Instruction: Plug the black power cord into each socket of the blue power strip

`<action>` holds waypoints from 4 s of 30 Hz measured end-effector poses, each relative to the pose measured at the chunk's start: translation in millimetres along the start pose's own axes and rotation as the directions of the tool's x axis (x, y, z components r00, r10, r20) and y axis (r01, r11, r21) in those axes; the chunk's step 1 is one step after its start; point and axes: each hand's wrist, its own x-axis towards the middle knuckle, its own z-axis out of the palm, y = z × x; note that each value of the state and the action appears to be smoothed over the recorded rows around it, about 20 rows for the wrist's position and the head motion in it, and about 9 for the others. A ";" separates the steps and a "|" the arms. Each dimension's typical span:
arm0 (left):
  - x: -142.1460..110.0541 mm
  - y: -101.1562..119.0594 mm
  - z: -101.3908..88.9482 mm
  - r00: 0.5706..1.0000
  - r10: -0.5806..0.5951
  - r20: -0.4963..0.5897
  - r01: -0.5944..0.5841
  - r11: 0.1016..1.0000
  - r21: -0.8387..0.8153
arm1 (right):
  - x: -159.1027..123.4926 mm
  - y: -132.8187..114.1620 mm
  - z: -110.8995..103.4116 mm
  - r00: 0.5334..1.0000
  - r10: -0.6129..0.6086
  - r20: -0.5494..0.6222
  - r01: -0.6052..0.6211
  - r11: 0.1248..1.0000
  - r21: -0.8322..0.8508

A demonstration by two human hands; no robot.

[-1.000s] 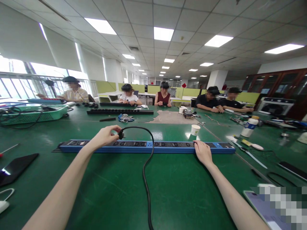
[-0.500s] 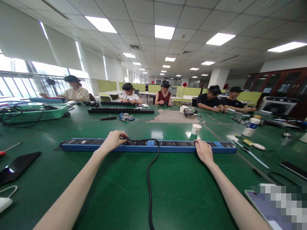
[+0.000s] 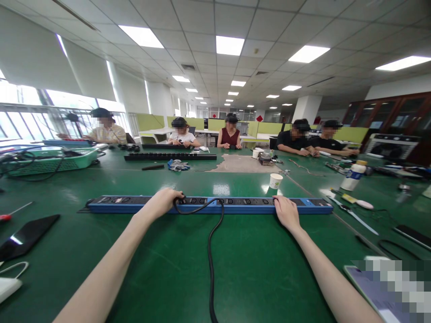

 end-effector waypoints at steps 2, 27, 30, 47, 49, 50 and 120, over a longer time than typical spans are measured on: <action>0.4 7.3 -6.2 1.000 0.012 0.028 -0.012 1.000 -0.009 | -0.2 -0.4 -0.4 1.000 0.003 -0.004 -0.003 1.000 0.005; 9.1 48.7 10.9 0.881 -0.465 -0.088 0.473 0.865 0.165 | -0.7 -4.5 -3.6 1.000 0.013 -0.012 -0.013 1.000 -0.005; 10.1 54.7 5.9 0.871 -0.472 -0.133 0.490 0.852 0.183 | -0.4 -3.7 -3.3 1.000 0.004 -0.014 -0.004 1.000 -0.005; 30.7 133.4 35.0 0.915 -0.382 -0.130 0.347 0.909 -0.230 | -0.5 -7.8 -8.2 1.000 0.011 -0.020 -0.011 1.000 0.013; 33.8 139.1 41.4 0.907 -0.407 -0.108 0.383 0.904 -0.191 | -0.4 -8.1 -8.3 1.000 0.010 -0.017 -0.010 1.000 0.009; 35.3 141.6 43.6 0.904 -0.415 -0.103 0.395 0.902 -0.174 | -0.3 -8.1 -8.2 1.000 0.009 -0.015 -0.009 1.000 0.006; 28.9 244.0 -45.4 0.863 0.259 -0.434 -0.387 0.891 -0.238 | 41.3 -150.4 -165.3 0.645 -0.567 0.513 -0.321 0.408 0.855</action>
